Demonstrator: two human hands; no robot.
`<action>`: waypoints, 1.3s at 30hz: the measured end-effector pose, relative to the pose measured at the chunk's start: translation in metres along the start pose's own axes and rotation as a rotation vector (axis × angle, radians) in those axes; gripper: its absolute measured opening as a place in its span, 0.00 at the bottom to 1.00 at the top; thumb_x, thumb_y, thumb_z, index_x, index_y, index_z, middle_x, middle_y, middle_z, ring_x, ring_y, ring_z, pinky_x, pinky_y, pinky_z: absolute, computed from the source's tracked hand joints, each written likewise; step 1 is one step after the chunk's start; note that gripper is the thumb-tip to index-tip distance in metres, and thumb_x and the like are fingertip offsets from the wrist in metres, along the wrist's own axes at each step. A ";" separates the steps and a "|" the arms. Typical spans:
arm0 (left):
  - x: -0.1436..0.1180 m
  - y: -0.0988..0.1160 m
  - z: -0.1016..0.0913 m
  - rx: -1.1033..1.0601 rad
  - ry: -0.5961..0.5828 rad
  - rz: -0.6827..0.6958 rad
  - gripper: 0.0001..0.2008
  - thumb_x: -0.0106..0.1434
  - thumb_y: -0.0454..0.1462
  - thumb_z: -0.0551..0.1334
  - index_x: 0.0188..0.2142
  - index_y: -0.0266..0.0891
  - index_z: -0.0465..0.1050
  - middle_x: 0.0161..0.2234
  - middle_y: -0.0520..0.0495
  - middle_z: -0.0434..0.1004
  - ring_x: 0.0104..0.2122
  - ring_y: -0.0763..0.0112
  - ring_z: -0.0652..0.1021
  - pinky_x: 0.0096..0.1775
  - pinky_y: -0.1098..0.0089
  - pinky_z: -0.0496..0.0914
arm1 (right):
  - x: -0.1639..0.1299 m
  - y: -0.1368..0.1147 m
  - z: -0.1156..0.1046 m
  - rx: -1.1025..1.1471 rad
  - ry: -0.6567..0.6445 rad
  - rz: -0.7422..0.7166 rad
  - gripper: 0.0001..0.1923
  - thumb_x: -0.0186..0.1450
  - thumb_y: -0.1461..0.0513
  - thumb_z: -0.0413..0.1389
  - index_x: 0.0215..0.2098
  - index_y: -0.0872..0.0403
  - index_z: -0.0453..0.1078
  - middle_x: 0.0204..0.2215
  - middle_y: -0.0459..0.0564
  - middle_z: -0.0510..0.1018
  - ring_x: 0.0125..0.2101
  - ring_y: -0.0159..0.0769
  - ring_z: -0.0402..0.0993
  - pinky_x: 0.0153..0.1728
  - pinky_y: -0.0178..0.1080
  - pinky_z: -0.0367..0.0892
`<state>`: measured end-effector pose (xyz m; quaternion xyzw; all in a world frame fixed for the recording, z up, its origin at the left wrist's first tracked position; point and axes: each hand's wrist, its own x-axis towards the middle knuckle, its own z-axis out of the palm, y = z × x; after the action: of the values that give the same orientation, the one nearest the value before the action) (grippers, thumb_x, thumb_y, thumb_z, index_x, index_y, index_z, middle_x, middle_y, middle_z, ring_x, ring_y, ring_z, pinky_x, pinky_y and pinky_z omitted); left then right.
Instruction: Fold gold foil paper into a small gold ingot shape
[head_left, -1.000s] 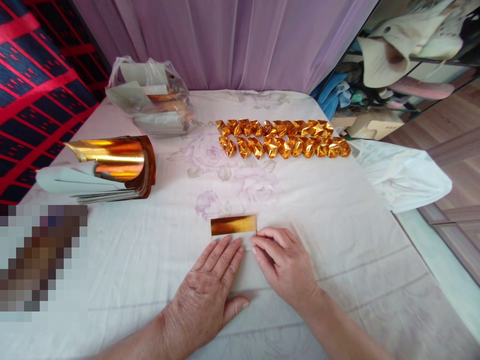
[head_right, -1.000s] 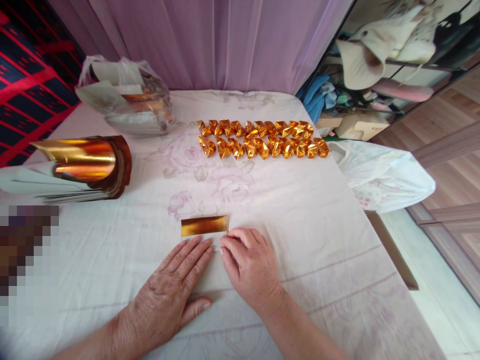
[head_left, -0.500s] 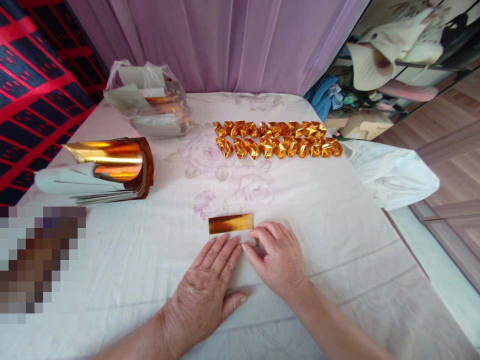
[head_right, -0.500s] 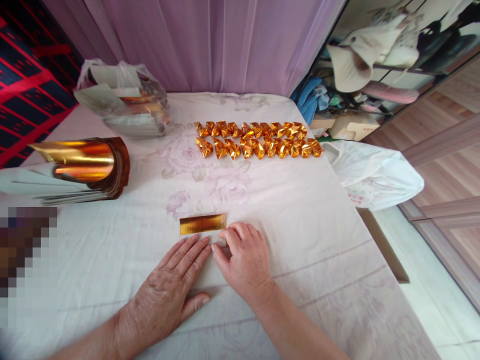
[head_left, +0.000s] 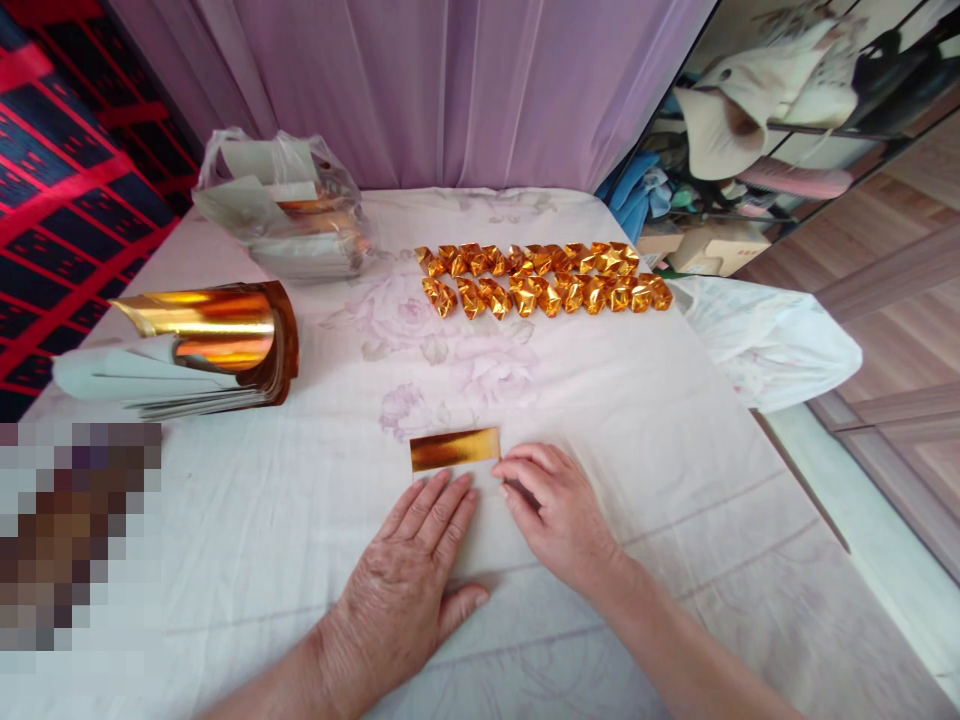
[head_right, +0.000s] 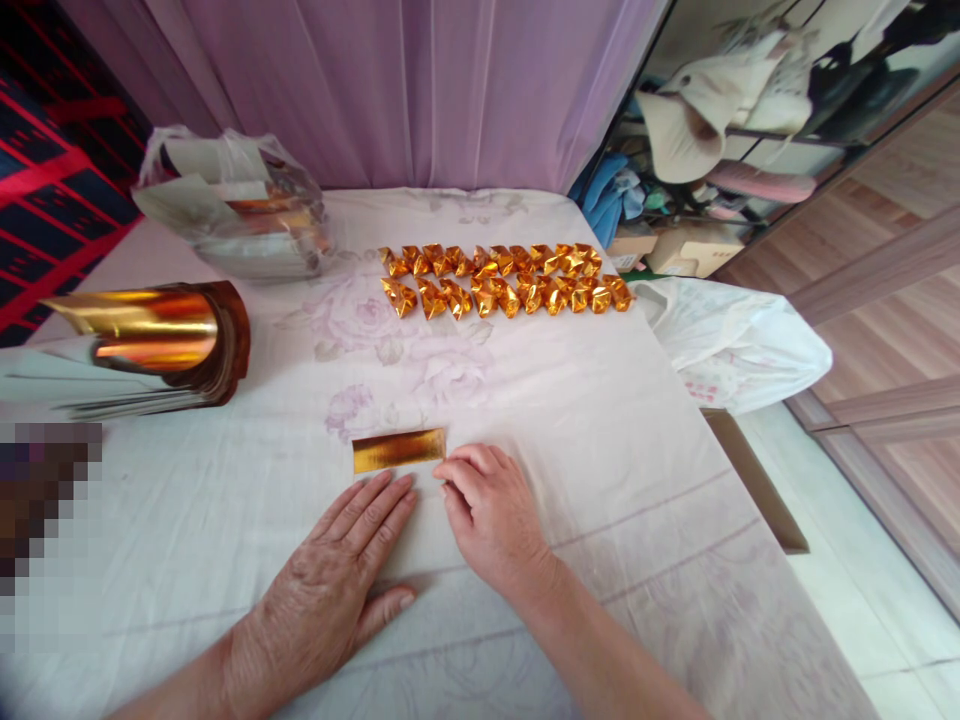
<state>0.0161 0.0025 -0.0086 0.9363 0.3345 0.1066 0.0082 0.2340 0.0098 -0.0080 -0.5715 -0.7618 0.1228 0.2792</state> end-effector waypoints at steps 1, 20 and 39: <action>0.000 0.000 0.000 -0.002 -0.002 0.002 0.37 0.65 0.56 0.58 0.64 0.33 0.61 0.66 0.40 0.62 0.64 0.54 0.64 0.61 0.55 0.61 | 0.000 0.001 0.000 0.012 -0.003 0.000 0.09 0.66 0.68 0.52 0.39 0.51 0.74 0.38 0.51 0.78 0.39 0.39 0.73 0.42 0.43 0.70; -0.004 -0.002 0.007 -0.050 -0.008 -0.017 0.37 0.67 0.53 0.56 0.67 0.35 0.55 0.67 0.40 0.59 0.66 0.53 0.60 0.63 0.54 0.59 | -0.007 -0.011 -0.006 -0.098 0.003 -0.281 0.17 0.66 0.69 0.49 0.47 0.52 0.75 0.42 0.53 0.80 0.43 0.39 0.75 0.47 0.44 0.74; -0.002 -0.004 0.004 -0.052 0.026 0.011 0.33 0.66 0.51 0.58 0.64 0.34 0.61 0.66 0.39 0.62 0.65 0.54 0.63 0.62 0.54 0.62 | -0.011 -0.010 -0.006 -0.068 -0.004 -0.257 0.15 0.65 0.70 0.50 0.43 0.53 0.76 0.43 0.52 0.80 0.44 0.41 0.75 0.48 0.45 0.74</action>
<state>0.0127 0.0041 -0.0128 0.9362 0.3263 0.1275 0.0276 0.2319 -0.0042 -0.0011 -0.4781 -0.8330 0.0614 0.2717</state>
